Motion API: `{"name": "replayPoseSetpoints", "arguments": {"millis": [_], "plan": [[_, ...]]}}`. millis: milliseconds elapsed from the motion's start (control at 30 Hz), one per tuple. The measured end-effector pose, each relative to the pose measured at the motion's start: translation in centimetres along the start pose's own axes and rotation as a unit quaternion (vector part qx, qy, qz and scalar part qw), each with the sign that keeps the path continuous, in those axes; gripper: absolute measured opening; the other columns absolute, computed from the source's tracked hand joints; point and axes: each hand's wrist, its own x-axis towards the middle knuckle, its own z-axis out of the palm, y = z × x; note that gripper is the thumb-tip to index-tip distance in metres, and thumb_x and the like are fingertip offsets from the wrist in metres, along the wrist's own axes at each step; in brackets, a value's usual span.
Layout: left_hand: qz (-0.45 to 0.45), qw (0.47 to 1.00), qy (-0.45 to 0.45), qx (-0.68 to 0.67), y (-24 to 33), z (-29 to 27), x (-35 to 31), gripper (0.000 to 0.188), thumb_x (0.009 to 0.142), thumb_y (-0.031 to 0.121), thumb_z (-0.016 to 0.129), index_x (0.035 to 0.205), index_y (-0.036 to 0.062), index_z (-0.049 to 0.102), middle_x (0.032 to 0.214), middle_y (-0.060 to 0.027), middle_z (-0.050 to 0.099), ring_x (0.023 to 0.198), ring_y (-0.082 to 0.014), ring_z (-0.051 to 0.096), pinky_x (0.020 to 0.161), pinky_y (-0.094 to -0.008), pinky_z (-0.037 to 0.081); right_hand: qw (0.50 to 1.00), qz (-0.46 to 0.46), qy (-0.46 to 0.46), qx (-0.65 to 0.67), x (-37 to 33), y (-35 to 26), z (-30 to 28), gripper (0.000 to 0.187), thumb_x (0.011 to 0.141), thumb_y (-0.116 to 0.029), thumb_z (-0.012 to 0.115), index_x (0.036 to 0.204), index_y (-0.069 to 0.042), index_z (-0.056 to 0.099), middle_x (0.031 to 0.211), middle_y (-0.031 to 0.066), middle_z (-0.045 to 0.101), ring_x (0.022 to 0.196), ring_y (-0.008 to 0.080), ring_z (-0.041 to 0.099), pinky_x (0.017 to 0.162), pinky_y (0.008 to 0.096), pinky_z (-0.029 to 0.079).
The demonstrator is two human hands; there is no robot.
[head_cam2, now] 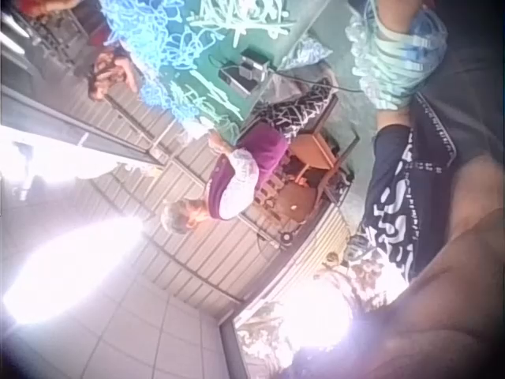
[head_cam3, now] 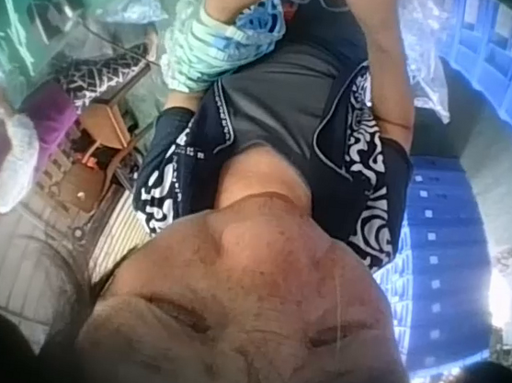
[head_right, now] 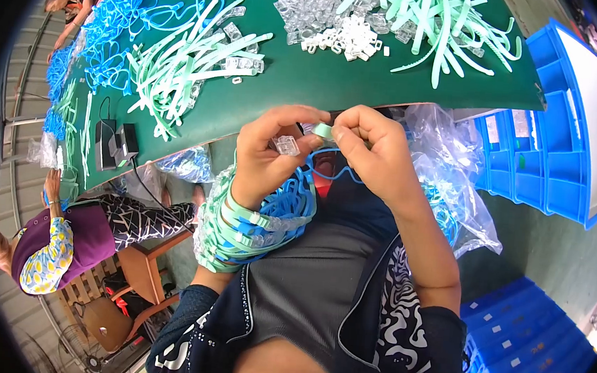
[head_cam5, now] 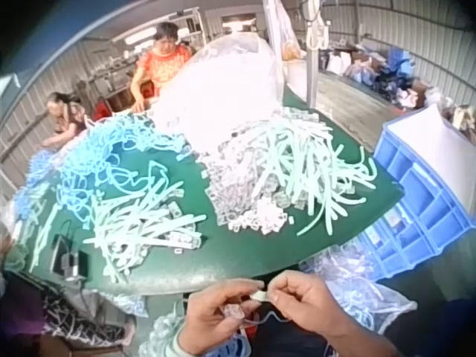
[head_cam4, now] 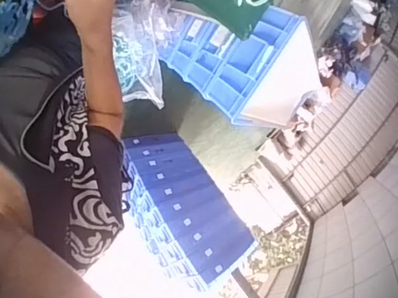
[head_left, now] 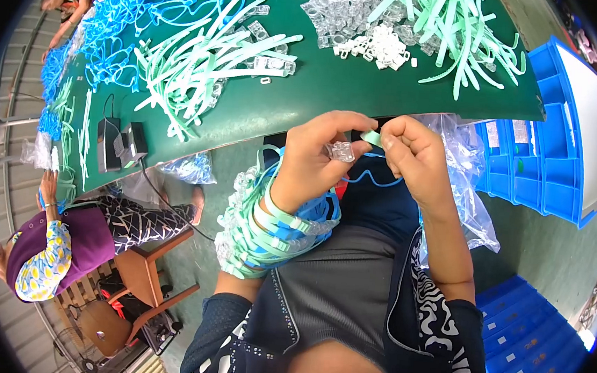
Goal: The person assembles plastic components by hand, attaching clear plastic clips onto green plastic strips at a workshop table.
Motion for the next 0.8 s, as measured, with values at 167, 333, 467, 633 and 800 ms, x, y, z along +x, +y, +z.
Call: {"name": "replayPoseSetpoints", "arguments": {"millis": [167, 333, 467, 633, 800], "plan": [[-0.228, 0.942, 0.016, -0.245, 0.0, -0.5, -0.5, 0.018, 0.083, 0.004, 0.06, 0.101, -0.0006, 0.06, 0.082, -0.0034, 0.064, 0.055, -0.0035, 0.049, 0.046, -0.0182, 0.038, 1.0, -0.02, 0.006, -0.009, -0.4, 0.5, -0.2, 0.005, 0.088, -0.005, 0.053, 0.084, -0.001, 0.054, 0.068, -0.0049, 0.05, 0.057, -0.0003, 0.038, 0.049, 0.018, 0.03], [-0.259, 0.946, -0.007, -0.197, 0.2, -0.3, -0.9, 0.011, 0.085, 0.008, 0.059, 0.089, -0.0012, 0.062, 0.066, -0.0005, 0.059, 0.051, -0.0024, 0.045, 0.045, -0.018, 0.033, 0.988, -0.079, 0.003, -0.135, -0.6, 1.1, -0.1, 0.004, 0.084, -0.003, 0.056, 0.085, -0.001, 0.053, 0.066, -0.0026, 0.05, 0.058, 0.0019, 0.041, 0.049, 0.019, 0.031], [-0.276, 0.943, -0.041, -0.179, 0.5, -0.6, -1.0, 0.009, 0.084, 0.007, 0.061, 0.081, -0.0015, 0.061, 0.061, 0.0002, 0.057, 0.05, -0.0036, 0.051, 0.045, -0.0187, 0.039, 0.971, -0.089, -0.015, -0.223, -1.0, 0.6, 0.0, 0.01, 0.081, -0.004, 0.062, 0.088, -0.002, 0.055, 0.07, 0.0011, 0.055, 0.062, 0.0035, 0.048, 0.051, 0.0209, 0.037], [-0.243, 0.953, -0.06, -0.171, -0.4, -0.3, -1.7, 0.01, 0.082, 0.007, 0.062, 0.078, -0.0015, 0.063, 0.062, -0.0008, 0.058, 0.051, -0.0041, 0.051, 0.045, -0.0195, 0.039, 0.937, -0.22, -0.01, -0.271, -0.6, 1.0, 0.9, 0.024, 0.071, -0.006, 0.072, 0.091, -0.002, 0.06, 0.079, 0.0078, 0.062, 0.068, 0.0186, 0.062, 0.057, 0.0273, 0.048], [-0.243, 0.95, -0.014, -0.195, 0.2, -0.8, -1.8, 0.009, 0.081, 0.007, 0.063, 0.077, -0.0014, 0.064, 0.062, -0.0004, 0.058, 0.053, -0.0038, 0.05, 0.047, -0.0197, 0.038, 0.947, -0.198, 0.045, -0.249, -1.5, 0.9, 0.8, 0.018, 0.073, -0.002, 0.07, 0.088, -0.002, 0.061, 0.075, 0.0059, 0.062, 0.059, 0.0109, 0.059, 0.05, 0.0242, 0.044]]}}
